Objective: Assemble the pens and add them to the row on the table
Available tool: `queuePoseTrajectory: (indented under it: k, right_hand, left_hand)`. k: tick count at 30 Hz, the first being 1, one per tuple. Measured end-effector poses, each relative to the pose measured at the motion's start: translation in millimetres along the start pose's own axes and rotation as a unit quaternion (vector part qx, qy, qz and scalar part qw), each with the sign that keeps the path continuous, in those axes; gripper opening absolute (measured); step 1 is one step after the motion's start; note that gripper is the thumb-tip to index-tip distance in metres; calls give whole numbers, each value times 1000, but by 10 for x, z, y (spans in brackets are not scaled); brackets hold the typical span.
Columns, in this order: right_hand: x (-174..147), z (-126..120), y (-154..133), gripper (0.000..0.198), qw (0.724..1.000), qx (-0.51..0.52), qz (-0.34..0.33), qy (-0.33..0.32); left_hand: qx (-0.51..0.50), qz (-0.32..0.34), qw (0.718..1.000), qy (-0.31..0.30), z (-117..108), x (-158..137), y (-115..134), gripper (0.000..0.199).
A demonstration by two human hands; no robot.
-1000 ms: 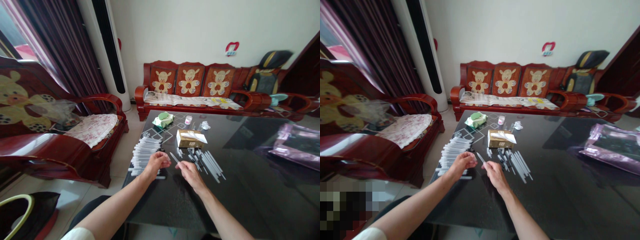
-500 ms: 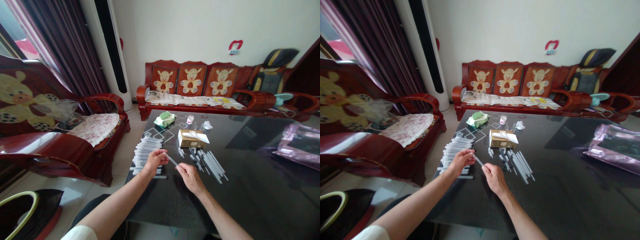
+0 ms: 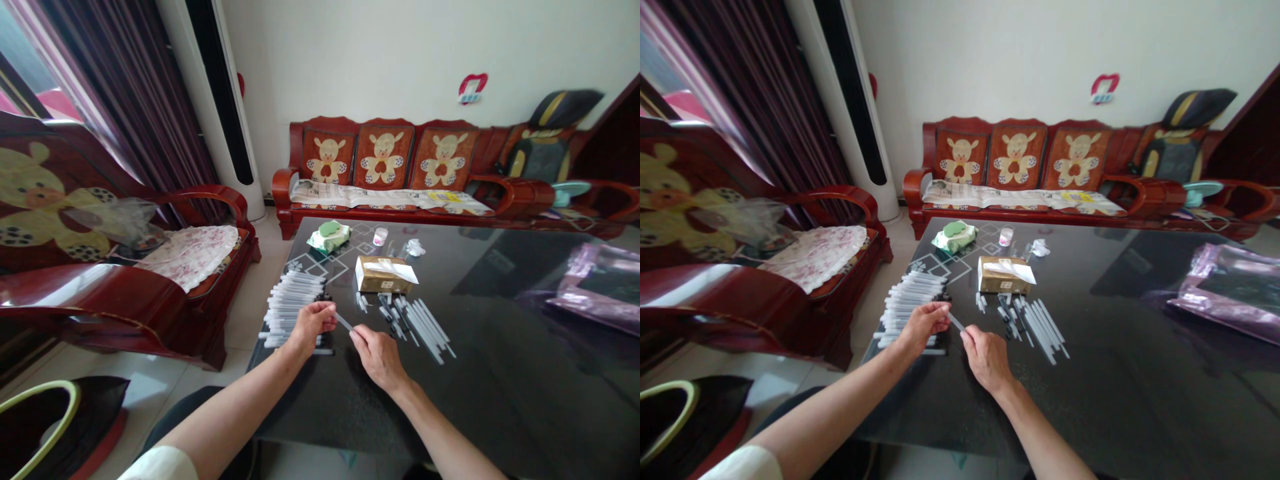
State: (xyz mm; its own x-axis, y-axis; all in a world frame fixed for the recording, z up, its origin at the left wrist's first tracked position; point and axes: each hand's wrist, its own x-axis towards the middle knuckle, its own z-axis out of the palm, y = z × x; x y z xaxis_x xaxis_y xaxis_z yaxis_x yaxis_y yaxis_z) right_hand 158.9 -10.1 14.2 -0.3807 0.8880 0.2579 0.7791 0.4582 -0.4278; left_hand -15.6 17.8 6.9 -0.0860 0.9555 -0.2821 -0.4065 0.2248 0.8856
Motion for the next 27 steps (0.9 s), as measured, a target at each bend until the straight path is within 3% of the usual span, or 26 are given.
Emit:
queuePoseTrajectory:
  k: [6,9,12,15,20,23,27]
  right_hand:
    - [-8,29,-18,40,1000,10,7,-13]
    - [12,29,-14,43,994,102,18,-19]
    - [32,31,9,43,971,234,36,-31]
    - [32,51,30,40,928,355,100,-63]
    - [2,91,21,37,802,547,208,-117]
    - [-6,92,31,36,746,610,227,-141]
    - [-3,88,66,36,696,658,229,-170]
  left_hand:
    - [22,32,999,8,18,-27,-64,34]
    - [42,73,996,18,42,-46,-78,32]
    - [52,109,993,18,76,-84,-64,32]
    - [68,137,988,17,106,-127,-43,32]
    - [61,132,989,5,117,-140,-73,35]
    - [52,134,990,-1,118,-137,-99,35]
    - [58,157,986,-5,130,-157,-89,34]
